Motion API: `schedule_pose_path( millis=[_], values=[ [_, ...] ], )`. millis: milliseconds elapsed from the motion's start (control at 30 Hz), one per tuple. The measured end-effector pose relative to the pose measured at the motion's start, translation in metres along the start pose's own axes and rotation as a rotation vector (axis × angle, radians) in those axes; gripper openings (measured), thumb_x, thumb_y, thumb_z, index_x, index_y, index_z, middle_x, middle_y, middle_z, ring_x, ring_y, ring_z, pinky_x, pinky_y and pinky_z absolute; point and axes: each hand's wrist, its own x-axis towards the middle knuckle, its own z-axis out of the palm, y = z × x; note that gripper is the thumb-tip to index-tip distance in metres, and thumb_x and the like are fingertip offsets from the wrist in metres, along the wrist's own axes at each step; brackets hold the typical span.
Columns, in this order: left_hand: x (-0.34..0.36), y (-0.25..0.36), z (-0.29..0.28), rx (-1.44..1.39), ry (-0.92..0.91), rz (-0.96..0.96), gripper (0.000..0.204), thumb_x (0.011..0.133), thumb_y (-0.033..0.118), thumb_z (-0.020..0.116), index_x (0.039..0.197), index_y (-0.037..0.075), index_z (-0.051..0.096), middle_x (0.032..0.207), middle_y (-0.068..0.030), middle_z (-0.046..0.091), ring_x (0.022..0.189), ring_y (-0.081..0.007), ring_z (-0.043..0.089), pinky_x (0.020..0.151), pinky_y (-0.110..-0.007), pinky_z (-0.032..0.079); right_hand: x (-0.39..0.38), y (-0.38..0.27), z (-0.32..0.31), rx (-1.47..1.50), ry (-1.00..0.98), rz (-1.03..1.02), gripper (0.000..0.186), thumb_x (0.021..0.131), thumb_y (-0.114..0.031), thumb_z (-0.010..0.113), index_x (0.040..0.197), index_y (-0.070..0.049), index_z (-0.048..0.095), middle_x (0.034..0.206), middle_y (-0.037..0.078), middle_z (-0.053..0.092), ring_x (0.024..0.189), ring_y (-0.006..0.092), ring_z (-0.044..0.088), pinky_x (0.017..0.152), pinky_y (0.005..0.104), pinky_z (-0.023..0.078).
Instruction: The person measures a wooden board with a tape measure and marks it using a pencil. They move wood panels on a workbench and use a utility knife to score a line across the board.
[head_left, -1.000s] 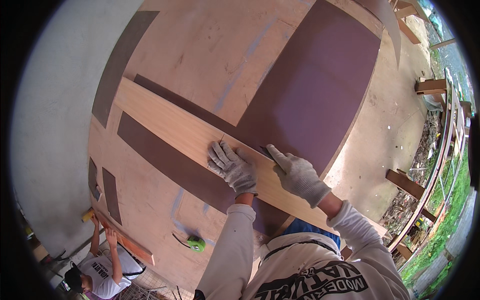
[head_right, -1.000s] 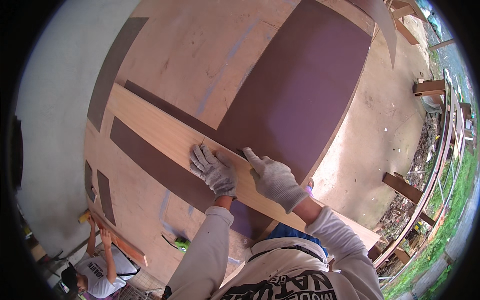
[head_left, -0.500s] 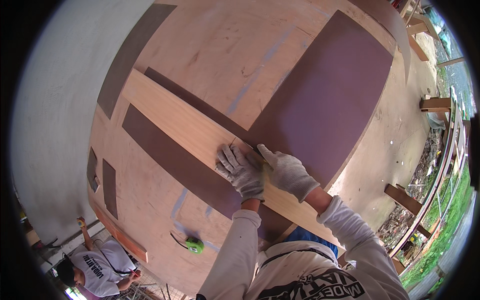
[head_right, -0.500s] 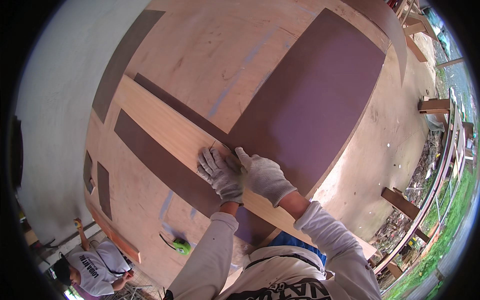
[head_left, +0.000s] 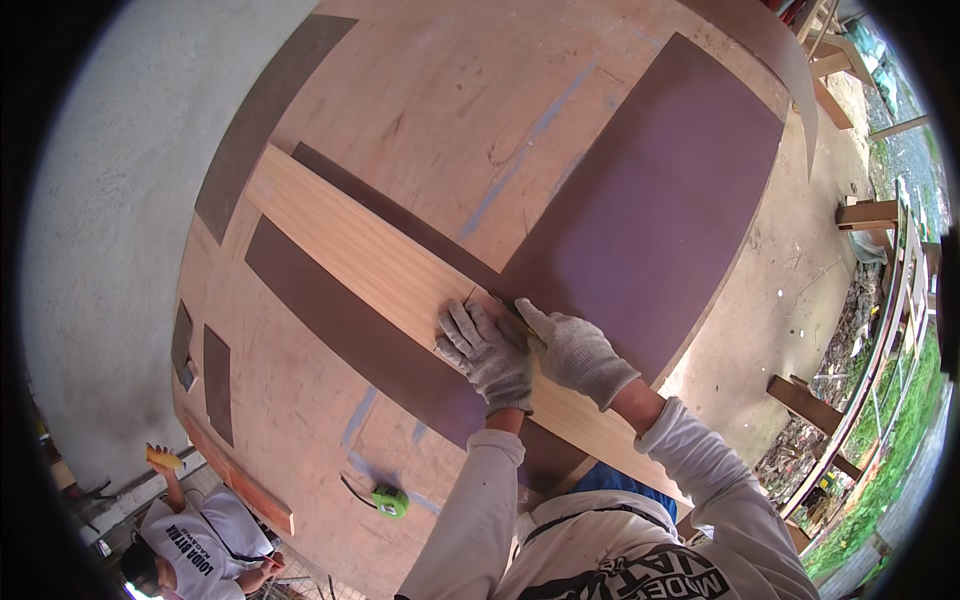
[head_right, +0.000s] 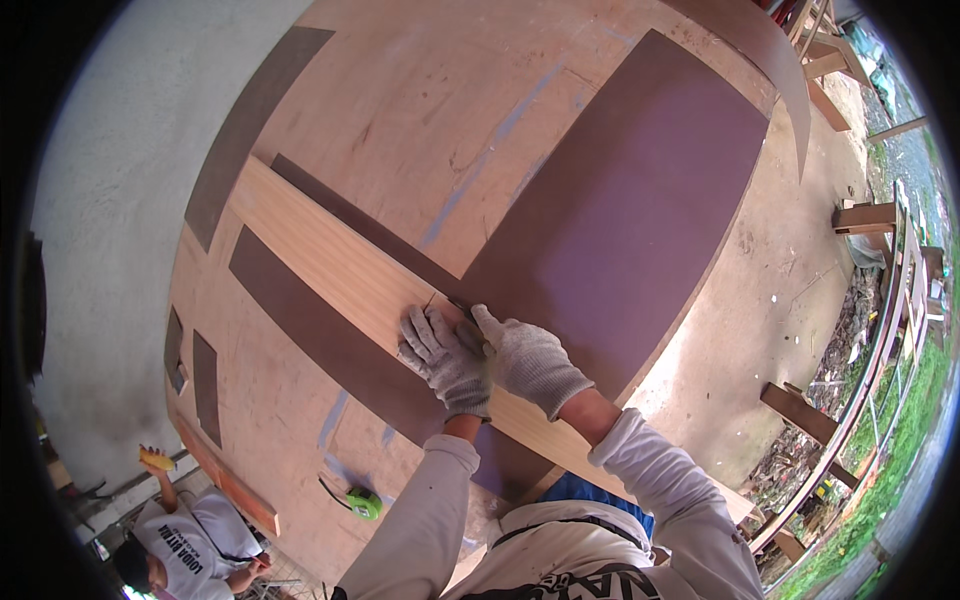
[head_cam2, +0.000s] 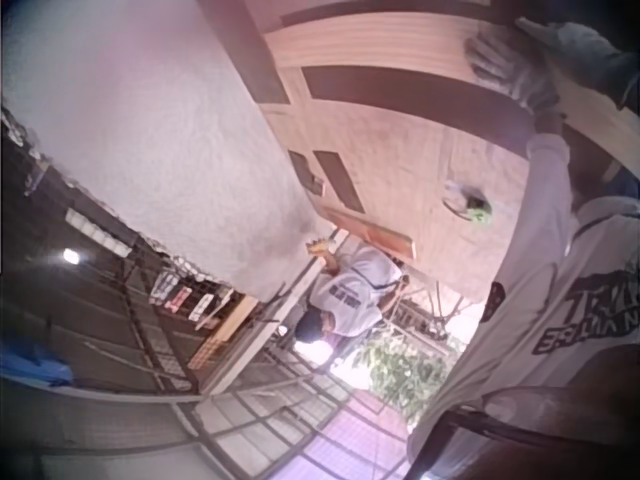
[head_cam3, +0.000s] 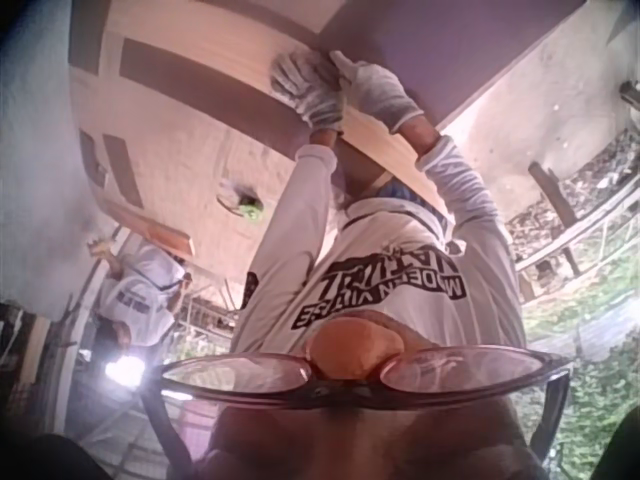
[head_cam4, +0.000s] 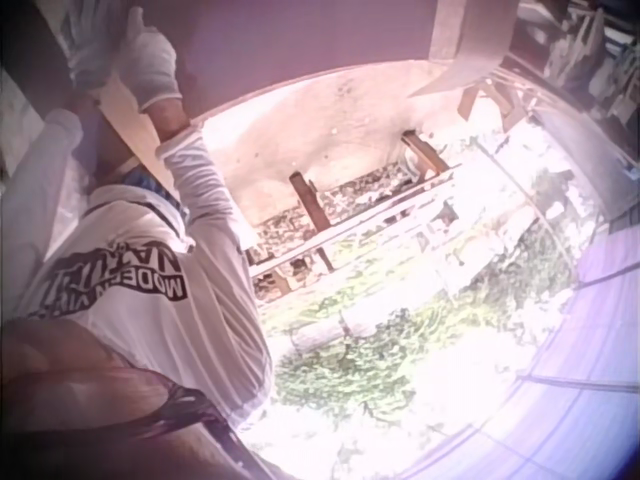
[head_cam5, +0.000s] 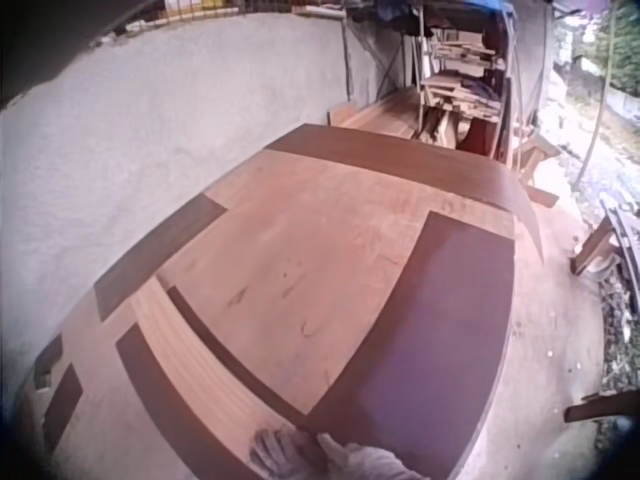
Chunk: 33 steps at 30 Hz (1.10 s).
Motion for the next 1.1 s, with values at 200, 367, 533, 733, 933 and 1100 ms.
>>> schedule_pose_path(
  millis=[200, 367, 533, 733, 933, 1100],
  values=[
    [0.0, 0.002, -0.001, -0.033, 0.009, 0.003, 0.059, 0.106, 0.031, 0.056, 0.151, -0.006, 0.045, 0.163, -0.0277, 0.039, 0.155, -0.0507, 0.031, 0.122, -0.07, 0.024, 0.003, -0.002, -0.003, -0.013, -0.033, -0.014, 0.058, 0.107, -0.021, 0.056, 0.16, -0.004, 0.043, 0.108, 0.024, 0.074, 0.099, 0.0415, 0.074, 0.089, 0.0498, 0.058],
    [0.0, -0.001, 0.0, -0.028, 0.01, 0.008, 0.059, 0.106, 0.03, 0.055, 0.151, -0.006, 0.044, 0.163, -0.0282, 0.039, 0.156, -0.0509, 0.03, 0.122, -0.07, 0.024, 0.001, -0.008, -0.007, -0.055, -0.036, -0.056, 0.059, 0.106, -0.019, 0.058, 0.162, -0.007, 0.043, 0.106, 0.024, 0.074, 0.097, 0.0411, 0.074, 0.087, 0.0497, 0.058],
    [0.0, -0.001, 0.003, -0.022, 0.017, -0.001, 0.058, 0.106, 0.03, 0.055, 0.152, -0.005, 0.045, 0.163, -0.027, 0.039, 0.156, -0.0504, 0.03, 0.122, -0.071, 0.023, 0.0, -0.01, -0.006, -0.052, -0.012, -0.039, 0.06, 0.106, -0.02, 0.059, 0.163, -0.011, 0.043, 0.104, 0.023, 0.073, 0.096, 0.041, 0.074, 0.086, 0.0492, 0.059],
    [0.0, -0.003, 0.002, -0.021, 0.035, -0.007, 0.059, 0.106, 0.032, 0.056, 0.152, -0.004, 0.044, 0.164, -0.0258, 0.039, 0.156, -0.0498, 0.03, 0.123, -0.071, 0.024, 0.005, -0.013, -0.021, -0.075, -0.115, -0.041, 0.07, 0.097, -0.017, 0.066, 0.161, -0.007, 0.041, 0.109, 0.024, 0.074, 0.102, 0.0412, 0.075, 0.088, 0.0491, 0.06],
    [-0.001, -0.002, -0.001, -0.01, -0.003, 0.025, 0.07, 0.102, 0.039, 0.062, 0.153, -0.005, 0.042, 0.16, -0.027, 0.039, 0.154, -0.0509, 0.031, 0.122, -0.071, 0.025, 0.016, -0.035, -0.052, -0.083, -0.209, -0.026, 0.058, 0.095, -0.009, 0.064, 0.151, -0.003, 0.051, 0.1, 0.023, 0.076, 0.099, 0.041, 0.076, 0.082, 0.0497, 0.06],
    [0.0, 0.003, -0.005, -0.044, -0.003, 0.032, 0.072, 0.102, 0.041, 0.063, 0.153, -0.005, 0.042, 0.16, -0.0264, 0.04, 0.154, -0.0499, 0.032, 0.122, -0.07, 0.025, 0.018, -0.029, -0.055, -0.088, -0.244, -0.033, 0.06, 0.092, -0.005, 0.064, 0.15, -0.001, 0.051, 0.096, 0.024, 0.076, 0.095, 0.0427, 0.076, 0.079, 0.0503, 0.061]
  ],
)
